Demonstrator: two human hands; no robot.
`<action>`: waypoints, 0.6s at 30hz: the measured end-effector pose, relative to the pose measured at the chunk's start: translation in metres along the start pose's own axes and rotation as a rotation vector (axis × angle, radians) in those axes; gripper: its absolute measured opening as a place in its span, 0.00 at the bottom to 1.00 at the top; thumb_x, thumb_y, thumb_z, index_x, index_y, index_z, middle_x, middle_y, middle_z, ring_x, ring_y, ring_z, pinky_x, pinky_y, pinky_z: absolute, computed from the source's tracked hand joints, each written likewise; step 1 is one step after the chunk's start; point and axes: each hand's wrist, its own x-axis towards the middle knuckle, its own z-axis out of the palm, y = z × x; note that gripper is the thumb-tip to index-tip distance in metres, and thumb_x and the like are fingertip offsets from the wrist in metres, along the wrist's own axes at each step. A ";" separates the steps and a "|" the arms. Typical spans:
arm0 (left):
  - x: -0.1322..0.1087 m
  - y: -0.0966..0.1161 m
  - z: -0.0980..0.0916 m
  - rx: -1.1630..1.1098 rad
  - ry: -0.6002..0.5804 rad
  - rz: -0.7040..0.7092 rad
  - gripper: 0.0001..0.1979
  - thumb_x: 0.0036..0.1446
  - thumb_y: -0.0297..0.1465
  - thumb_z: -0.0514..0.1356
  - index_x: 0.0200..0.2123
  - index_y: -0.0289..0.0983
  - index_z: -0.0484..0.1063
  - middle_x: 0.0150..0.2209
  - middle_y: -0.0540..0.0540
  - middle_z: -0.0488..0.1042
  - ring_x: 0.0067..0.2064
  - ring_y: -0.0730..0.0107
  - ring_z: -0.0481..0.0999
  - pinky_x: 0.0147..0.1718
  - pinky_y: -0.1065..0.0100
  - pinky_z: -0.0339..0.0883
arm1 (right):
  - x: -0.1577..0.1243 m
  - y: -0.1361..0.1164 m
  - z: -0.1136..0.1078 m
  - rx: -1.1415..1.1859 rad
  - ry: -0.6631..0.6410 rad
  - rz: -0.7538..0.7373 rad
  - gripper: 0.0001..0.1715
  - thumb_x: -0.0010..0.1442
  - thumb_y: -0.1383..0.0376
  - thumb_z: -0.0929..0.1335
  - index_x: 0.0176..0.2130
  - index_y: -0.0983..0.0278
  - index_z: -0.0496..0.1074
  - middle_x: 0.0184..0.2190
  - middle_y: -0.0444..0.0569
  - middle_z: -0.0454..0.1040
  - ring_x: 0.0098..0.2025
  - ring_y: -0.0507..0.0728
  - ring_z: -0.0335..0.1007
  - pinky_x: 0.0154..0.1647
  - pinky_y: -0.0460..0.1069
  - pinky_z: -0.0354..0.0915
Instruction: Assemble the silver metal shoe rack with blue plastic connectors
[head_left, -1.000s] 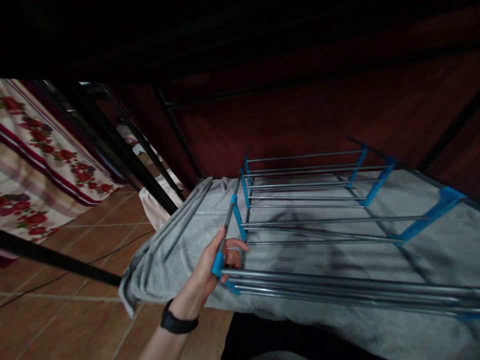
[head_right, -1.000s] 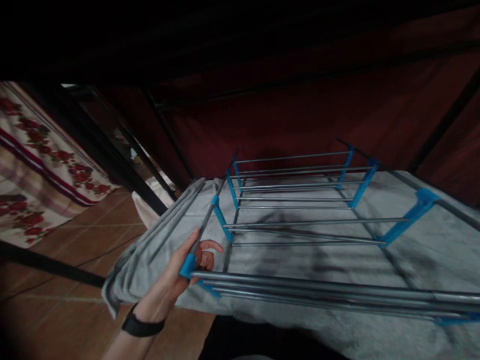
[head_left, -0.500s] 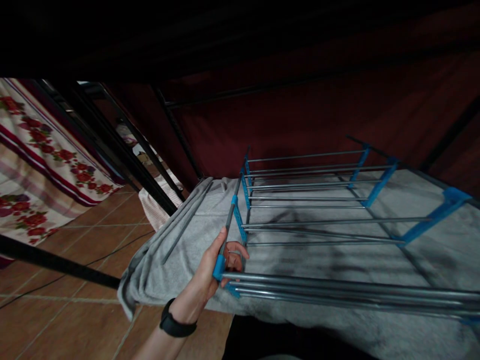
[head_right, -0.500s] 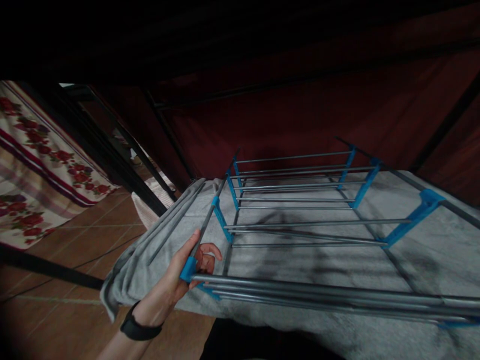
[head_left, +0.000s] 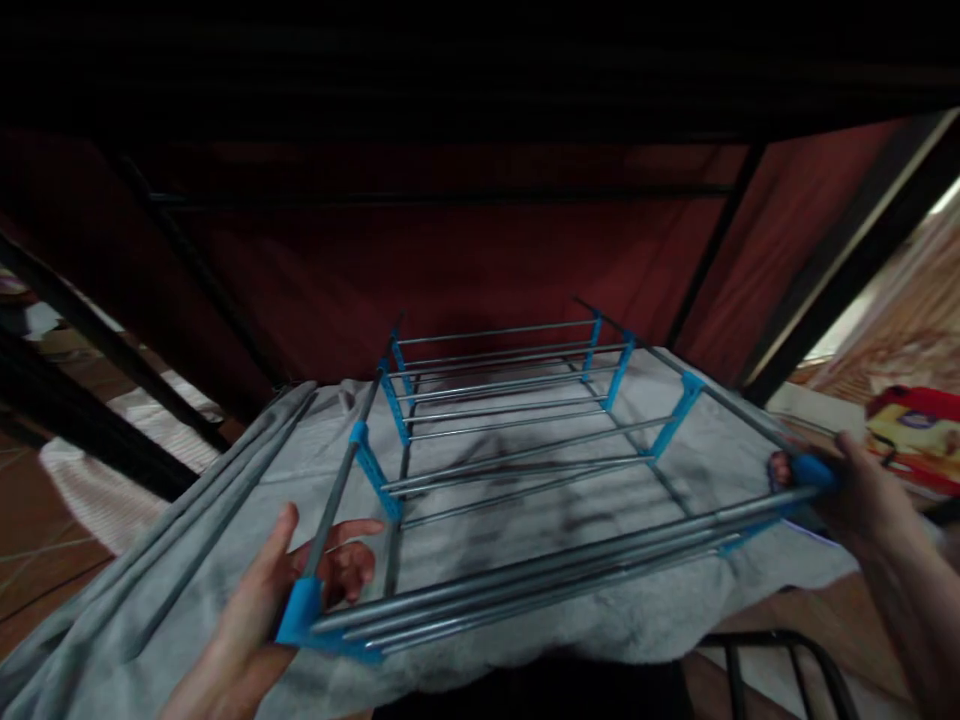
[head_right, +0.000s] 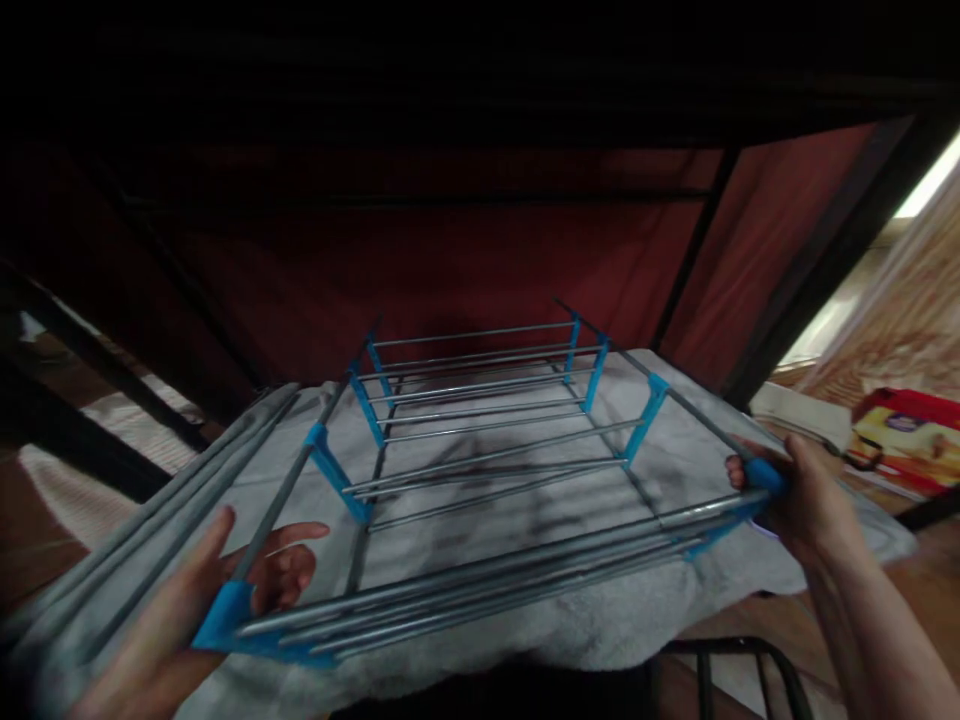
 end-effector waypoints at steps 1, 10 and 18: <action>0.002 0.003 -0.002 -0.023 0.070 -0.004 0.34 0.49 0.58 0.59 0.42 0.32 0.77 0.27 0.39 0.77 0.27 0.61 0.73 0.25 0.64 0.70 | 0.001 -0.002 0.000 0.132 0.019 0.070 0.31 0.65 0.41 0.57 0.38 0.59 0.76 0.29 0.55 0.72 0.28 0.56 0.70 0.33 0.53 0.65; 0.050 0.010 -0.029 -0.018 0.258 0.052 0.28 0.46 0.52 0.61 0.46 0.40 0.75 0.30 0.41 0.81 0.32 0.53 0.78 0.26 0.55 0.75 | -0.010 -0.021 0.023 0.153 0.036 0.071 0.42 0.68 0.42 0.56 0.63 0.72 0.61 0.61 0.69 0.62 0.43 0.54 0.72 0.44 0.45 0.64; 0.053 -0.001 -0.030 -0.025 0.117 0.130 0.31 0.45 0.54 0.64 0.44 0.34 0.76 0.33 0.37 0.80 0.33 0.57 0.78 0.29 0.62 0.76 | -0.002 -0.010 0.011 -0.379 0.052 -0.116 0.44 0.69 0.46 0.45 0.64 0.71 0.60 0.57 0.75 0.65 0.44 0.61 0.75 0.44 0.52 0.68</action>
